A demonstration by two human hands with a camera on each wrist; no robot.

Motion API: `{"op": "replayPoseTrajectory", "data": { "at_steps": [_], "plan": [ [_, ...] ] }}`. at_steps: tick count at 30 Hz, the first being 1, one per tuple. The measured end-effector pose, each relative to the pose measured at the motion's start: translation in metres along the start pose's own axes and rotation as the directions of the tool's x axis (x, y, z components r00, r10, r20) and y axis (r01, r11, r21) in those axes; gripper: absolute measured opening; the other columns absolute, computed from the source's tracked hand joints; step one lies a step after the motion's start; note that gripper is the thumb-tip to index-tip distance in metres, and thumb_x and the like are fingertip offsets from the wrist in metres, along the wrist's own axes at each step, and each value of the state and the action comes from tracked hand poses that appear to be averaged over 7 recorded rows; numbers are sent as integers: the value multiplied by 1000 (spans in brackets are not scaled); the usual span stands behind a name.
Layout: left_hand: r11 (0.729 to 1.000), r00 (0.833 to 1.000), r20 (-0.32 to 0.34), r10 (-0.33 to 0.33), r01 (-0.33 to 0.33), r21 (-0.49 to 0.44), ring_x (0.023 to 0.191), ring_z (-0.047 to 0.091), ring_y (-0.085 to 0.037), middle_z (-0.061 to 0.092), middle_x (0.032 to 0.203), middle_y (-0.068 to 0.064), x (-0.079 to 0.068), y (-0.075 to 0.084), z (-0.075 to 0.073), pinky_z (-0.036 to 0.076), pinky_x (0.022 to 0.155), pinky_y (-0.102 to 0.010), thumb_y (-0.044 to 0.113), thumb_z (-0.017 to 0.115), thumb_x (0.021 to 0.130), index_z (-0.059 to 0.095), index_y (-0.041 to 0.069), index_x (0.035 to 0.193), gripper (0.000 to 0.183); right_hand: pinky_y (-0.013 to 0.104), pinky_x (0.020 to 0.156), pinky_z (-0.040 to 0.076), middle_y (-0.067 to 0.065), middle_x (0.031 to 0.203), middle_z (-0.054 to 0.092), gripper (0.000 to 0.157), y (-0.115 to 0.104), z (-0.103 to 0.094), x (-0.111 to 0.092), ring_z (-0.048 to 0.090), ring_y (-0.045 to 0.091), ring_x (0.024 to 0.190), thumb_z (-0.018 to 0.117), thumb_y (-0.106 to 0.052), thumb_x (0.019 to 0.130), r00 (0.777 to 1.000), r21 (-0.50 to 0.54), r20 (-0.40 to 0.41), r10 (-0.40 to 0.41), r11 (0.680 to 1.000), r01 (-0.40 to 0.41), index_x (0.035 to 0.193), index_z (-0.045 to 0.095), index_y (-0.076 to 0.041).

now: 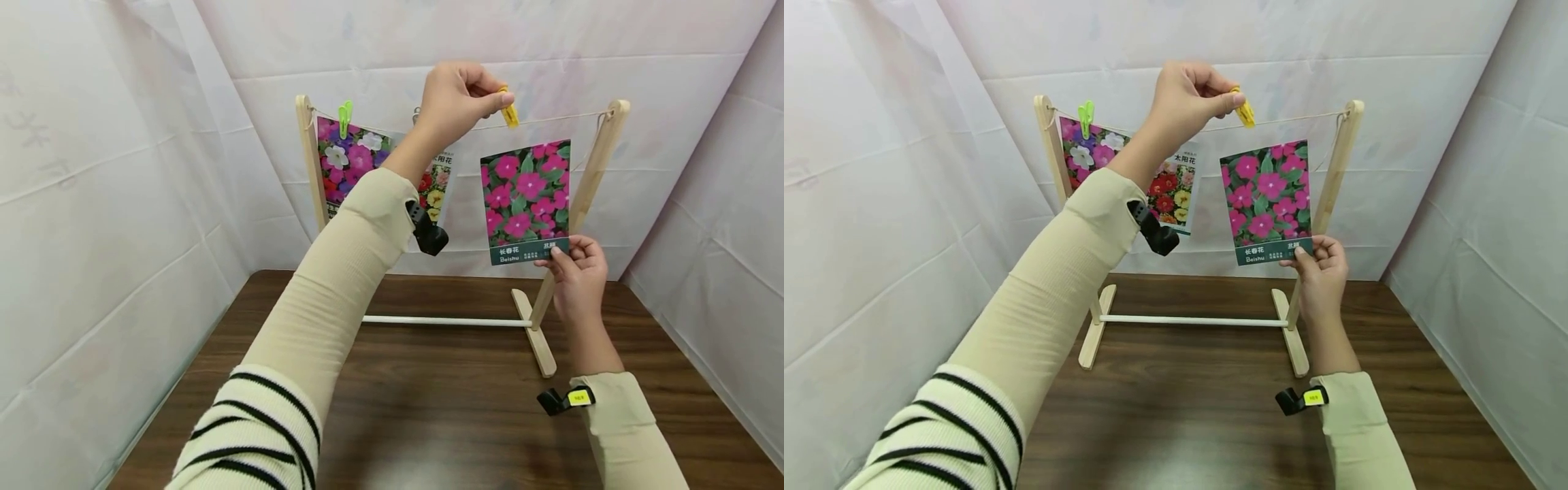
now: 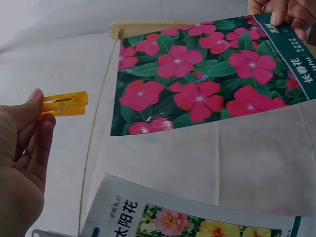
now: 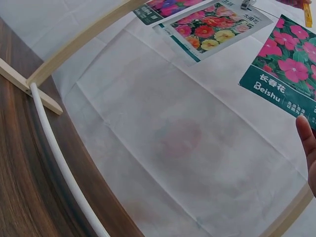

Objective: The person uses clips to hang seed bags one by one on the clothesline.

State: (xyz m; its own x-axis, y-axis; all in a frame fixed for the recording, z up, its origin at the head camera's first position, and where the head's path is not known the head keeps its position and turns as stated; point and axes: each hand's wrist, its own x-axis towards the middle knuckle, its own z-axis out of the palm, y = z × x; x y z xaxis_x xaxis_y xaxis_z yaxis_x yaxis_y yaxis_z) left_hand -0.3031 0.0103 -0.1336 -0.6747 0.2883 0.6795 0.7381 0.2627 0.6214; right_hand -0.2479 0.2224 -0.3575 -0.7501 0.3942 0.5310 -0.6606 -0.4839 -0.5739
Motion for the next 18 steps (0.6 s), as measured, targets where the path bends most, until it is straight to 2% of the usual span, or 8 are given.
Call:
{"op": "replayPoseTrajectory", "data": {
  "at_steps": [7,18],
  "plan": [
    [998,998,-16,-55,55,-22,74,64,-14,72,83,-4,-1,-7,8,50,66,-22,18,77,86,77,5,94,15,26,59,57,15,89,51,20,6,7,4,59,22,69,52,19,90,997,-66,-64,-37,997,32,101,49,2],
    [999,998,-20,-52,52,7,75,65,-12,73,84,-3,-3,-8,17,52,68,-21,18,76,87,77,5,95,15,27,57,57,15,86,50,23,10,16,8,58,21,69,48,22,90,994,-78,-88,-64,995,57,99,49,1]
  ]
}}
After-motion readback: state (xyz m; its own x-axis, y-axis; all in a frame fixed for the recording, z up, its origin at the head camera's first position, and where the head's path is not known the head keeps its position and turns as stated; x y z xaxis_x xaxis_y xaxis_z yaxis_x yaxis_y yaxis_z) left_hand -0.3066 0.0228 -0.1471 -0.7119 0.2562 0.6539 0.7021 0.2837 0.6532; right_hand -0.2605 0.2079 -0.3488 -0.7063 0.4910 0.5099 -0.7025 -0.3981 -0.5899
